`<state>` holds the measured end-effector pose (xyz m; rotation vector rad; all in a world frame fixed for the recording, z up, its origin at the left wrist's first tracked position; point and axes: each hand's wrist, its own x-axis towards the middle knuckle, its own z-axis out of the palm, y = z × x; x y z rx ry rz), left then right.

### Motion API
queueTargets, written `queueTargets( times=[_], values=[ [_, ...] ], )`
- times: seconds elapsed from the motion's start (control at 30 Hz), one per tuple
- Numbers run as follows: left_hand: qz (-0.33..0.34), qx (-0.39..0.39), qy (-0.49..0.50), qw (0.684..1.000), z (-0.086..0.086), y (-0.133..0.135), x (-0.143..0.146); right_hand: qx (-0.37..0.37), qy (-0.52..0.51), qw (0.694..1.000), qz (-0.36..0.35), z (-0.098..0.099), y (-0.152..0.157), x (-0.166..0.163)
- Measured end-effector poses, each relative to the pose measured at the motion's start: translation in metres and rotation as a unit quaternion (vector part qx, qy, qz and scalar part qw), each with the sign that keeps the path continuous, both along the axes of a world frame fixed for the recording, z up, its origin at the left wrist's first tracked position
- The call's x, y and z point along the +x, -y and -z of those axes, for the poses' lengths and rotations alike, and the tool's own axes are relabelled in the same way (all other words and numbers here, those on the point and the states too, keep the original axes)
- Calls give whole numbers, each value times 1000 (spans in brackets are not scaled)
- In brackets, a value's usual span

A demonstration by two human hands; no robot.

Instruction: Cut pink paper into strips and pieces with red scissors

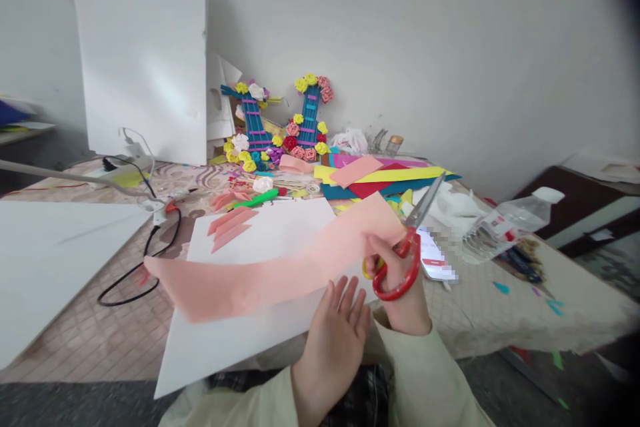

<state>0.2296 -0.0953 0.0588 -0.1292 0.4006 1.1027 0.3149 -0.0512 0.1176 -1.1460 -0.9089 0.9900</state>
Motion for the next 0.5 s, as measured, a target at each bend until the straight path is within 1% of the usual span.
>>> queueTargets(
  times=[0.1,0.2,0.27,0.33,0.4,0.5],
  values=[
    [-70,-1,18,997,-4,-10,9,7,13,1000,21,0,7,8],
    [-136,70,37,988,-11,-17,11,20,5,999,29,6,8,19],
    [-166,118,43,978,-18,-20,12,31,-14,999,31,12,7,25],
    [-170,139,27,975,-25,-22,13,38,-24,998,40,18,5,29],
    [-159,152,-1,975,-29,-24,15,36,-25,998,52,24,3,33],
    [-146,171,-22,974,-30,-29,16,27,-22,997,74,33,4,39]
  ],
)
